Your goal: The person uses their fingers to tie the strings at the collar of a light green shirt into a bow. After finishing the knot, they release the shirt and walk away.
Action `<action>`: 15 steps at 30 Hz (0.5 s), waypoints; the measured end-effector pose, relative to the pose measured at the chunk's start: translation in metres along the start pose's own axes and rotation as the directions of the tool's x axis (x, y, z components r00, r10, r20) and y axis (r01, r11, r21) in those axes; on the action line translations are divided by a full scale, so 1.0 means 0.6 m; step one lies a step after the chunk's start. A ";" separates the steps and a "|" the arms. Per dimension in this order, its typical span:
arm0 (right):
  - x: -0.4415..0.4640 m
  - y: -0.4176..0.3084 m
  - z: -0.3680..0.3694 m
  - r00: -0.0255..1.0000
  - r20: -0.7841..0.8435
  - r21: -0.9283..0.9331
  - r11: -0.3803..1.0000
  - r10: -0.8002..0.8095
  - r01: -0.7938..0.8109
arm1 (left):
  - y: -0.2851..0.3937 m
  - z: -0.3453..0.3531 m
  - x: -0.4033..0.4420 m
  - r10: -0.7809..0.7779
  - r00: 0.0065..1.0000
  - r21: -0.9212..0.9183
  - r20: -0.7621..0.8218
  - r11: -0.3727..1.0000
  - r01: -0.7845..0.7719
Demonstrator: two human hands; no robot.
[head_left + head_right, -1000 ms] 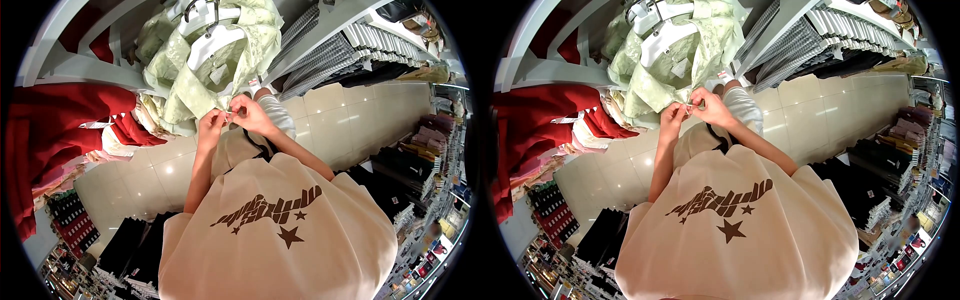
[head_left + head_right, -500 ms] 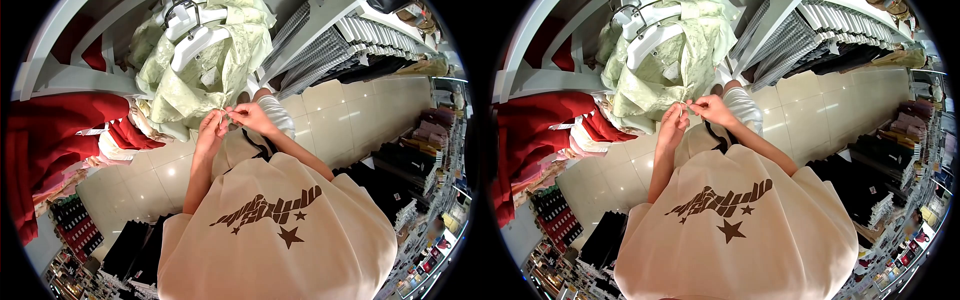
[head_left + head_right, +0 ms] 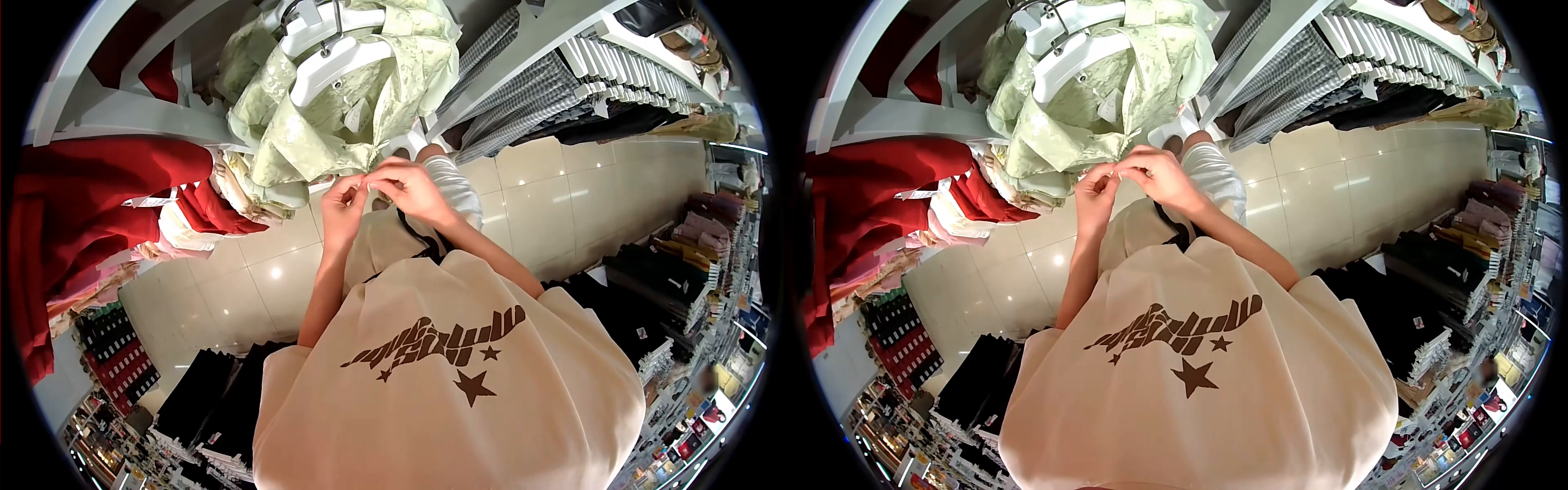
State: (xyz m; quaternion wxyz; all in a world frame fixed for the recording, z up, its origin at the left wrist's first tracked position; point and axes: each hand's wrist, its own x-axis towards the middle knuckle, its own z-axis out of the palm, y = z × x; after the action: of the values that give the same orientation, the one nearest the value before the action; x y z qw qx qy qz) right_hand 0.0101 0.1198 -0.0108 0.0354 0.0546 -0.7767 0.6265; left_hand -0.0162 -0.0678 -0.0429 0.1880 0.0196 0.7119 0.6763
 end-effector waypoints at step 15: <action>-0.011 0.076 0.031 0.828 0.163 0.730 0.500 0.536 -0.467 | 0.041 0.024 -0.023 0.227 0.974 0.286 -0.010 0.934 -0.215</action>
State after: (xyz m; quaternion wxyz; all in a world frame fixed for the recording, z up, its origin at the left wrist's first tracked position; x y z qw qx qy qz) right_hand 0.0113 0.1111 -0.0596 -0.1401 -0.1901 -0.4306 0.8711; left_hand -0.0048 -0.0559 -0.0160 0.0909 0.1116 0.7984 0.5846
